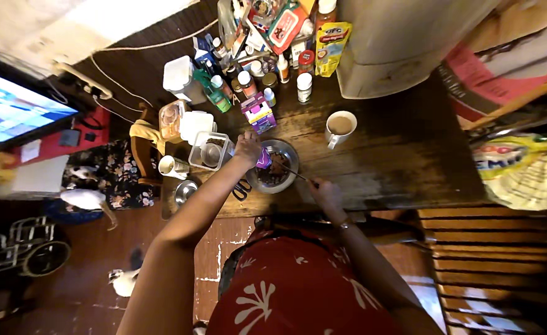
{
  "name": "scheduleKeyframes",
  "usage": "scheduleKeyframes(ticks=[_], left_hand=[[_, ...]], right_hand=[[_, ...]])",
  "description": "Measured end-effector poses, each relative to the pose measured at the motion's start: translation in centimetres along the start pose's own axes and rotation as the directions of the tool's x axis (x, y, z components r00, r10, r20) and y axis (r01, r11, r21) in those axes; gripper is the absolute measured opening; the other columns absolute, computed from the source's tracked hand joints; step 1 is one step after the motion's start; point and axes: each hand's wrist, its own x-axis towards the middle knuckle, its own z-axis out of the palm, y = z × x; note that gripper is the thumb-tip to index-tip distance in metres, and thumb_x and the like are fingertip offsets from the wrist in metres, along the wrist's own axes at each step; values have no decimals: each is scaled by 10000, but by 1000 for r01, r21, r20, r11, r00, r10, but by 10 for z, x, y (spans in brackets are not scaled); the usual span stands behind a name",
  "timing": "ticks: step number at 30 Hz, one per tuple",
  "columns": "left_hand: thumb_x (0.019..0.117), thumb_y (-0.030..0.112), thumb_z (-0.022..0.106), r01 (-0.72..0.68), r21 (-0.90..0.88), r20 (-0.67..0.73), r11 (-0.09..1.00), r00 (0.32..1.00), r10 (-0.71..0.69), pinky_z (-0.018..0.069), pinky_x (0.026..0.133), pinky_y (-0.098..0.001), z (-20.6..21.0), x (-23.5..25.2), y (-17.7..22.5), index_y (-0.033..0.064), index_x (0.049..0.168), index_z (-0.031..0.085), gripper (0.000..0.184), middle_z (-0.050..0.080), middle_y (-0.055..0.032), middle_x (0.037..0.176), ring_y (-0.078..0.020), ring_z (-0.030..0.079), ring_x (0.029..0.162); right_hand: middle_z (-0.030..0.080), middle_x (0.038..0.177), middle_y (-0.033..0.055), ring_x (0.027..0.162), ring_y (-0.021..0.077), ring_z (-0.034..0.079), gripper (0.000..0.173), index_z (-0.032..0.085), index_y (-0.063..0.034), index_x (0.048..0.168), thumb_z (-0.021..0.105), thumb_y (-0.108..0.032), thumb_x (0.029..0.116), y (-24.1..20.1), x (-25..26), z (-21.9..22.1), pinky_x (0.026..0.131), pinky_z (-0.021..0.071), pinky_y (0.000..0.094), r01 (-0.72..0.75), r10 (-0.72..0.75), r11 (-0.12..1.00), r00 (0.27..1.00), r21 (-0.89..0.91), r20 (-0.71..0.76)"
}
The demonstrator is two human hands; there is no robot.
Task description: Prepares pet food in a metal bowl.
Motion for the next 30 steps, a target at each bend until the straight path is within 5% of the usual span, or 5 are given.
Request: scheduleKeyframes(ticks=[7,15,30], left_hand=[[728,128,892,-40,-58,-20,998,999,39,379,1093,-581,8,6,12,33,1512,443,908,426,-249,1515,-443,364,1423],[847,25,759,-21,8,-75,1000,997,22,389,1090,-544,9,11,15,11,1458,498,665,455,-219,1507,-403,398,1414],[885,45,719,-44,-15,-105,999,994,42,370,1114,-557,17,10,13,-5,1503,447,677,448,-246,1510,-427,380,1426]], right_hand=[[743,1115,176,1057,385,705,360,733,-121,1230,514,-360,1074,1,-1,1,909,528,599,-19,19,1000,1000,-3,-3],[745,1110,174,1050,378,709,348,741,-108,1208,523,-343,1072,3,-1,0,906,532,588,-6,6,999,1000,-34,-20],[737,1142,181,1076,387,701,354,735,-109,1226,517,-342,1073,-1,2,6,923,525,606,-20,20,999,1000,-43,2]])
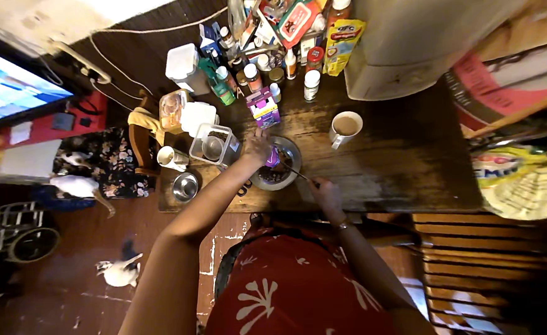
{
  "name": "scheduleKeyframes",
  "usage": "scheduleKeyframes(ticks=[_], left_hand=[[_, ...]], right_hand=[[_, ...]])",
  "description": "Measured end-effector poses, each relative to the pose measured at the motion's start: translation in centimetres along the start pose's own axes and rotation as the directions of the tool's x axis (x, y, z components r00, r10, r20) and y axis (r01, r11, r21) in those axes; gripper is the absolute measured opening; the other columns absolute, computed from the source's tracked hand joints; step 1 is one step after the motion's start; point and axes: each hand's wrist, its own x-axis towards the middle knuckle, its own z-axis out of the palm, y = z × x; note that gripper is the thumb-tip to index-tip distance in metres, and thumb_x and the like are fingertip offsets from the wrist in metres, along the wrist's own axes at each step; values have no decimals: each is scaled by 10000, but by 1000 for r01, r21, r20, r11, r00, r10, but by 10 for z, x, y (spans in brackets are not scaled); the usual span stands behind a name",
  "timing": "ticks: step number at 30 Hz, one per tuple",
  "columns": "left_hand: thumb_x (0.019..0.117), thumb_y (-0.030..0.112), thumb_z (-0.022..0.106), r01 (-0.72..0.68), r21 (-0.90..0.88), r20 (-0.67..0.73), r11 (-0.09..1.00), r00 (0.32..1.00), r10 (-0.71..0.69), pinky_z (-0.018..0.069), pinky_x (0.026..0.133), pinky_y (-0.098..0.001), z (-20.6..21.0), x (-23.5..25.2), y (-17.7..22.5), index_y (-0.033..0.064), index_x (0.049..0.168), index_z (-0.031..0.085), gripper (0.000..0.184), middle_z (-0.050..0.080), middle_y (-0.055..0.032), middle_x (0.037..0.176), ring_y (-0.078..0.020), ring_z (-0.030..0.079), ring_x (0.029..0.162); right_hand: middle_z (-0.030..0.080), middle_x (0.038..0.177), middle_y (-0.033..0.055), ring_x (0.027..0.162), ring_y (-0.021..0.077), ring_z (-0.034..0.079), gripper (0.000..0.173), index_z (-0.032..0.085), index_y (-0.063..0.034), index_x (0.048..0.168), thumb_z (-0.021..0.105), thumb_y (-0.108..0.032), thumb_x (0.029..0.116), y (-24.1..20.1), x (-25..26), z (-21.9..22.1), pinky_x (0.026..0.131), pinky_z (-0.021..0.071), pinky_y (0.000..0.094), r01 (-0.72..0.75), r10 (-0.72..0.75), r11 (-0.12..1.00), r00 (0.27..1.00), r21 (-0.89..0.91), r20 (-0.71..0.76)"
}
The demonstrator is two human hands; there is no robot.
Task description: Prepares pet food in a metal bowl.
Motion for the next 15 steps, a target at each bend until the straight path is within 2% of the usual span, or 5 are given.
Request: scheduleKeyframes(ticks=[3,10,13,15], left_hand=[[879,48,720,13,-4,7,1000,1000,-13,367,1124,-553,5,2,1,-11,1482,471,655,462,-246,1495,-421,384,1427],[868,53,740,25,0,21,1000,999,-25,378,1109,-548,6,2,0,-12,1503,436,707,435,-237,1516,-418,379,1426],[870,81,751,27,-26,41,999,999,-26,364,1124,-548,6,0,-3,-2,1530,403,750,412,-240,1542,-421,340,1461],[821,112,805,25,-59,39,998,999,-22,390,1093,-552,13,4,-6,15,1534,409,820,404,-241,1548,-422,347,1452]], right_hand=[[738,1139,177,1068,388,703,347,737,-105,1215,526,-339,1070,0,0,0,916,528,601,10,-10,1000,1000,-7,-12],[742,1132,170,1065,376,706,354,739,-112,1217,519,-349,1074,0,0,0,921,527,598,16,-16,1000,1000,-18,-12],[744,1126,164,1067,366,707,351,743,-114,1205,522,-352,1072,-1,1,-2,922,527,589,9,-9,1000,1000,-17,-3],[742,1120,166,1054,352,707,330,747,-87,1186,554,-324,1063,5,3,1,935,530,569,57,-56,997,998,53,-21]])
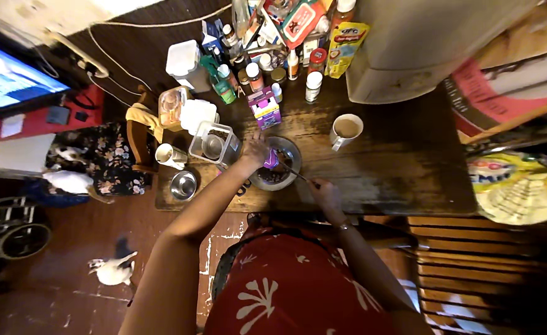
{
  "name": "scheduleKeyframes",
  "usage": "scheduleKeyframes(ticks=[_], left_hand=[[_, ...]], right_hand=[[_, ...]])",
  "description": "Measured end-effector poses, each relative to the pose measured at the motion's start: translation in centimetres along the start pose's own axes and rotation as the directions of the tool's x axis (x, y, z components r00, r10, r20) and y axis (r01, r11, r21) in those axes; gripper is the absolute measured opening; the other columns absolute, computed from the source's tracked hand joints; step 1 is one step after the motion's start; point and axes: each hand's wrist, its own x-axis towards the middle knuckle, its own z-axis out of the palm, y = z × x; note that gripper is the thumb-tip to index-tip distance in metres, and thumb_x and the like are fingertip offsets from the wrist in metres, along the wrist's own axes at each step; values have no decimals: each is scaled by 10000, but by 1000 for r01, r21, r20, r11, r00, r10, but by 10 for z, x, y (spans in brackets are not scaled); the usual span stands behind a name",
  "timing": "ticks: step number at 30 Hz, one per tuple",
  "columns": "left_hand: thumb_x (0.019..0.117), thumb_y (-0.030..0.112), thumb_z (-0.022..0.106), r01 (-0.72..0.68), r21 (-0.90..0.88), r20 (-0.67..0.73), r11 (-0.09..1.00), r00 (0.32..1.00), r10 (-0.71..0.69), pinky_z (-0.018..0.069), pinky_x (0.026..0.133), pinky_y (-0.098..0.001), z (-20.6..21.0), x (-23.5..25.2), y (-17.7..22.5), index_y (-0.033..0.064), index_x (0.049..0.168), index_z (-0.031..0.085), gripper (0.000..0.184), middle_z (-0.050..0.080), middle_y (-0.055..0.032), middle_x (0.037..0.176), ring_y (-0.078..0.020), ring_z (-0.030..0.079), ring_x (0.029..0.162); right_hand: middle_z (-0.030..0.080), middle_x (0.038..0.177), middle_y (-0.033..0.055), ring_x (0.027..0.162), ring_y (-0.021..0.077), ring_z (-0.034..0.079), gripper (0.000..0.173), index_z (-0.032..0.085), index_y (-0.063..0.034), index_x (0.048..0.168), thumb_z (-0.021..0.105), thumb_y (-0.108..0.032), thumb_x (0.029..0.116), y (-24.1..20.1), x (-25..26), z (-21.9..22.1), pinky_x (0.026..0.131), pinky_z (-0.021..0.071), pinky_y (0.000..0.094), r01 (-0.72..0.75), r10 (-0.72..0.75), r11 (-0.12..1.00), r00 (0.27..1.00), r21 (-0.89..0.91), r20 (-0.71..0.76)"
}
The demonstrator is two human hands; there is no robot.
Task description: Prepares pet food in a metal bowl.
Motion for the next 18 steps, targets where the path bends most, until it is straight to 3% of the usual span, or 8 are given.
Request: scheduleKeyframes(ticks=[5,8,11,13,15,18], left_hand=[[721,123,893,-9,-137,-21,991,1000,6,394,1073,-600,24,9,-10,28,1517,435,923,408,-251,1534,-449,367,1426],[682,190,928,-30,-214,-7,976,1000,29,330,1112,-632,32,10,-13,49,1542,408,1014,431,-260,1510,-459,361,1420],[694,228,915,-20,-317,14,948,1000,26,339,1134,-614,35,8,-16,79,1514,462,948,397,-249,1543,-451,318,1456],[696,235,915,7,-391,11,920,1000,-3,354,1130,-601,41,3,-19,46,1476,483,911,388,-273,1526,-462,319,1447],[698,310,932,45,-471,9,881,999,-46,383,1109,-607,53,1,-23,17,1486,446,971,357,-301,1534,-480,323,1441],[684,380,939,60,-655,-46,753,992,-119,426,1071,-629,89,2,-29,51,1530,408,1053,354,-310,1540,-497,356,1422]], right_hand=[[729,1017,199,897,275,701,317,736,32,1116,609,-251,1045,8,5,6,876,560,439,154,-165,955,986,253,25],[730,994,193,872,264,697,319,733,32,1125,604,-249,1046,0,7,11,857,562,430,152,-180,946,981,288,72],[740,1031,197,961,311,712,314,749,2,1127,603,-264,1046,-6,11,19,917,551,497,124,-139,963,989,238,48],[739,1074,206,1024,356,708,334,741,-17,1163,572,-284,1056,-6,15,20,949,529,552,94,-101,984,994,152,38],[736,1124,197,1070,374,703,364,723,-61,1231,526,-323,1072,-6,15,17,963,521,582,43,-45,998,998,42,51],[726,1156,205,1082,396,696,406,700,-68,1279,485,-351,1084,-5,15,17,947,521,606,25,-20,997,997,-74,71]])
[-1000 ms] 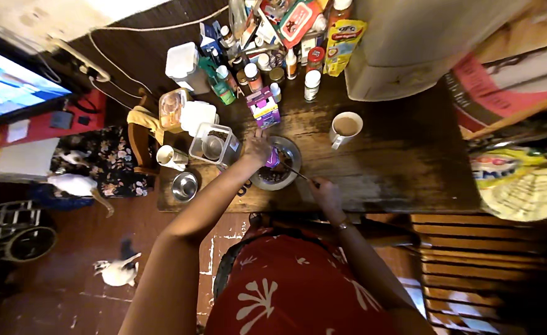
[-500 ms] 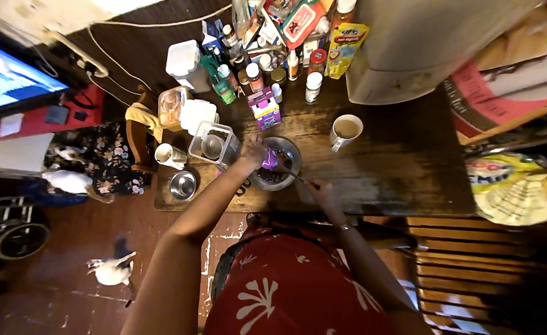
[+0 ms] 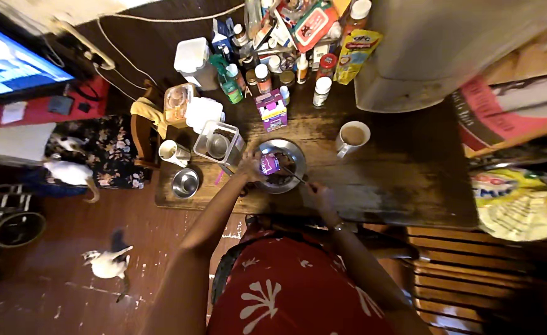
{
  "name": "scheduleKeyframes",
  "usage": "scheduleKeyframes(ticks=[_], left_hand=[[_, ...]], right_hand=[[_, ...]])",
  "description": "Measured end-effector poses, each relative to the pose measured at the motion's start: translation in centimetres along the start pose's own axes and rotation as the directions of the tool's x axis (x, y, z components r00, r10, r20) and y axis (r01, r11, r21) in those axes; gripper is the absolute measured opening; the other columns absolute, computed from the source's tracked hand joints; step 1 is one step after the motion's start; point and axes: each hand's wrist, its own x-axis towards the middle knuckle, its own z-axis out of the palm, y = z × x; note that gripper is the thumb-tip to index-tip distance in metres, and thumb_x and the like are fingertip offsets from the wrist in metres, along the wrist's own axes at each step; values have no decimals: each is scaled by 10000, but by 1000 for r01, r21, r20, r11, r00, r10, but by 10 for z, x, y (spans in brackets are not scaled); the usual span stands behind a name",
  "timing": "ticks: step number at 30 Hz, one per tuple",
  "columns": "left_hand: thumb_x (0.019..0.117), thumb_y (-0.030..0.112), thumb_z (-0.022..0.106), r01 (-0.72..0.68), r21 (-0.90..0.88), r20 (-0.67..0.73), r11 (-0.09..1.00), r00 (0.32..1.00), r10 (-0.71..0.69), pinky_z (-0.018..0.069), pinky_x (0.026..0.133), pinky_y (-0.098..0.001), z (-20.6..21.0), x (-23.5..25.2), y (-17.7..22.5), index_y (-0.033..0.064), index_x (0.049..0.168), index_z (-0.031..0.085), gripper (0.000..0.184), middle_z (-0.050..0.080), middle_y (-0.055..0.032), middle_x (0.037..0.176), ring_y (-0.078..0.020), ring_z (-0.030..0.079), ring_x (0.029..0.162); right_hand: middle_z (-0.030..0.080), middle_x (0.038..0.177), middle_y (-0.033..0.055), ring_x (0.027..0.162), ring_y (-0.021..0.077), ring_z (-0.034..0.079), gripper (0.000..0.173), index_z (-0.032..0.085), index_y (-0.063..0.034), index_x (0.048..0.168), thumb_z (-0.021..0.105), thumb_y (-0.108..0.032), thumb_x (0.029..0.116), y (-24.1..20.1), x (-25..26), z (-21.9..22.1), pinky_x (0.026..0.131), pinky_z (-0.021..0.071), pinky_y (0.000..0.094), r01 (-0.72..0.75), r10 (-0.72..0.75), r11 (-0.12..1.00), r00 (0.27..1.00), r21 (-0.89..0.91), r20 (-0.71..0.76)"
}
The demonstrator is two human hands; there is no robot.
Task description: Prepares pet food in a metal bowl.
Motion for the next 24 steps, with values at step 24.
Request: scheduleKeyframes(ticks=[24], left_hand=[[988,151,692,-108,-806,-318,582,908,-272,521,1012,-496,85,-62,-53,-49,1358,503,461,661,-245,1219,-331,670,1119]], right_hand=[[658,1321,210,1130,420,674,341,687,-192,1353,515,-250,1064,18,14,32,929,536,612,171,-185,964,982,-204,-49]])
